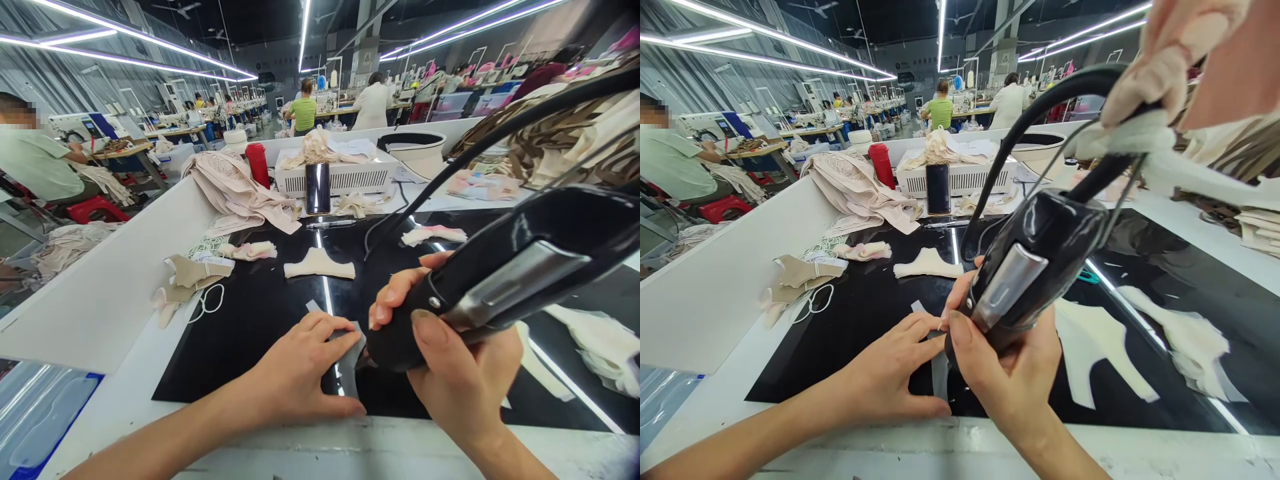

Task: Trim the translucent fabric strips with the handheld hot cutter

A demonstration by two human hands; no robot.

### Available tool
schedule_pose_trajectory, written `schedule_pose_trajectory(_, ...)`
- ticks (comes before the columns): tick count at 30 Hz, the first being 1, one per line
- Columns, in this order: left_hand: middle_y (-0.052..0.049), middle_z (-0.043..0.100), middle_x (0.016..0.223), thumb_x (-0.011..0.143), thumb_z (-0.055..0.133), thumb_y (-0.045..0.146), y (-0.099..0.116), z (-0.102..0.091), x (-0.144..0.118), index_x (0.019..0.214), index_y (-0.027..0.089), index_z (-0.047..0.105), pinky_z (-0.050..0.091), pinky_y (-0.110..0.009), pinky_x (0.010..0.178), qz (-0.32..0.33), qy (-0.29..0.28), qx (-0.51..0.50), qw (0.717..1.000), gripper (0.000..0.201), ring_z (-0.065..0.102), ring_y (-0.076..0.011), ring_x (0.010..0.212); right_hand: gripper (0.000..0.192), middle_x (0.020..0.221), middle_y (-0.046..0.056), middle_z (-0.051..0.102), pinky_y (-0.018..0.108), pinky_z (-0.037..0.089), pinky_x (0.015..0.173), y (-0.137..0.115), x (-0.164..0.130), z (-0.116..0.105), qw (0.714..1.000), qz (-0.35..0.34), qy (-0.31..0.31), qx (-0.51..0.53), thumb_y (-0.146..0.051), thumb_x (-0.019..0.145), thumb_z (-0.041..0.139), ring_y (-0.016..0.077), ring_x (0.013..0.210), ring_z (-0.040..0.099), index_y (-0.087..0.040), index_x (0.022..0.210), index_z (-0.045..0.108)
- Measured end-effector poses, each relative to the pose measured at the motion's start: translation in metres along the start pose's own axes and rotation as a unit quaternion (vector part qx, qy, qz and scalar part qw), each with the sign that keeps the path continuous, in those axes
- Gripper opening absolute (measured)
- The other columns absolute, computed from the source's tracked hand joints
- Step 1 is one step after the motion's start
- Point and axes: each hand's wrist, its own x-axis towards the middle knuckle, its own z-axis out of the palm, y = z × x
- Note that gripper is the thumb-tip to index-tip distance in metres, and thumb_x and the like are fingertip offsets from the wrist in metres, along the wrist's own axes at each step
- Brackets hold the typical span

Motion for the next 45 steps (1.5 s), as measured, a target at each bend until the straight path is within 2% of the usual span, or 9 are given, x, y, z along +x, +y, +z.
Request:
schedule_pose_trajectory(5,-0.016,0.057,0.157,0.082,0.092,0.054,0.0,0.0,0.0,0.153,0.018,0.06,0.041,-0.058,0.127,0.001,0.0,0.001,1.0,0.085,0.05,-0.0373,0.146,0.039,0.085,0.0,0.069,0.033,0.063,0.059,-0.01,-0.003,0.0,1.0,-0.013,0.0,0.018,-0.038,0.089,0.088,0.0172,0.066,0.065,-0.028,0.119,0.065)
schedule_pose_trajectory(9,-0.014,0.057,0.158,0.083,0.092,0.053,0.0,-0.002,-0.001,0.153,0.024,0.061,0.042,-0.058,0.126,-0.001,0.003,-0.003,1.0,0.082,0.051,-0.0374,0.146,0.04,0.081,-0.001,0.067,0.033,0.063,0.058,-0.017,-0.006,0.002,1.0,0.005,0.009,0.009,-0.039,0.086,0.09,0.0171,0.063,0.063,-0.029,0.116,0.065)
schedule_pose_trajectory(16,-0.012,0.057,0.158,0.082,0.093,0.05,0.0,-0.001,-0.001,0.144,0.024,0.067,0.044,-0.055,0.124,0.005,0.009,-0.003,1.0,0.072,0.051,-0.0361,0.143,0.041,0.079,-0.002,0.067,0.031,0.06,0.06,-0.015,-0.013,0.002,1.0,0.002,0.003,0.014,-0.043,0.088,0.089,0.0163,0.063,0.062,-0.028,0.117,0.063)
schedule_pose_trajectory(23,-0.012,0.058,0.155,0.084,0.09,0.055,-0.003,0.002,-0.001,0.149,0.025,0.063,0.046,-0.055,0.122,0.015,0.021,0.008,1.0,0.076,0.053,-0.0358,0.141,0.036,0.082,-0.001,0.067,0.034,0.059,0.062,-0.015,-0.015,0.0,1.0,0.003,-0.007,-0.011,-0.042,0.093,0.085,0.0182,0.066,0.064,-0.029,0.118,0.063)
schedule_pose_trajectory(27,-0.012,0.058,0.158,0.084,0.089,0.057,-0.004,0.005,-0.001,0.155,0.025,0.058,0.043,-0.056,0.126,0.015,0.024,0.014,1.0,0.084,0.053,-0.036,0.144,0.039,0.082,-0.001,0.066,0.033,0.059,0.058,-0.015,-0.012,-0.007,1.0,-0.006,-0.012,-0.011,-0.042,0.09,0.086,0.018,0.065,0.063,-0.028,0.119,0.064)
schedule_pose_trajectory(31,-0.016,0.057,0.16,0.086,0.088,0.061,-0.005,0.007,-0.001,0.161,0.021,0.049,0.032,-0.062,0.132,0.024,0.022,0.016,0.999,0.093,0.052,-0.0365,0.149,0.038,0.084,-0.001,0.068,0.033,0.061,0.061,-0.016,-0.006,-0.019,1.0,-0.006,-0.003,-0.028,-0.04,0.088,0.088,0.0177,0.067,0.065,-0.029,0.118,0.067)
schedule_pose_trajectory(35,-0.015,0.06,0.158,0.095,0.084,0.047,-0.003,0.006,-0.003,0.151,0.018,0.057,0.024,-0.066,0.134,0.02,0.02,0.017,0.999,0.068,0.051,-0.0329,0.152,0.038,0.083,-0.002,0.069,0.031,0.061,0.056,-0.017,0.005,-0.028,0.999,-0.021,0.036,-0.033,-0.039,0.084,0.092,0.0169,0.064,0.065,-0.028,0.113,0.071)
schedule_pose_trajectory(39,-0.011,0.068,0.149,0.103,0.075,0.036,-0.002,0.004,-0.005,0.136,0.02,0.067,0.028,-0.066,0.133,0.024,0.028,0.017,0.999,0.037,0.057,-0.0303,0.147,0.038,0.082,-0.003,0.07,0.032,0.06,0.055,-0.015,0.017,-0.037,0.995,-0.057,0.064,-0.059,-0.037,0.081,0.093,0.017,0.062,0.065,-0.027,0.112,0.073)
schedule_pose_trajectory(45,-0.007,0.079,0.129,0.109,0.066,0.036,-0.002,0.008,-0.008,0.127,0.019,0.074,0.03,-0.061,0.134,0.095,0.051,0.029,0.994,0.026,0.066,-0.0275,0.132,0.033,0.082,-0.004,0.072,0.033,0.058,0.06,-0.014,0.03,-0.043,0.99,-0.071,0.087,-0.086,-0.03,0.084,0.089,0.0168,0.063,0.065,-0.028,0.112,0.072)
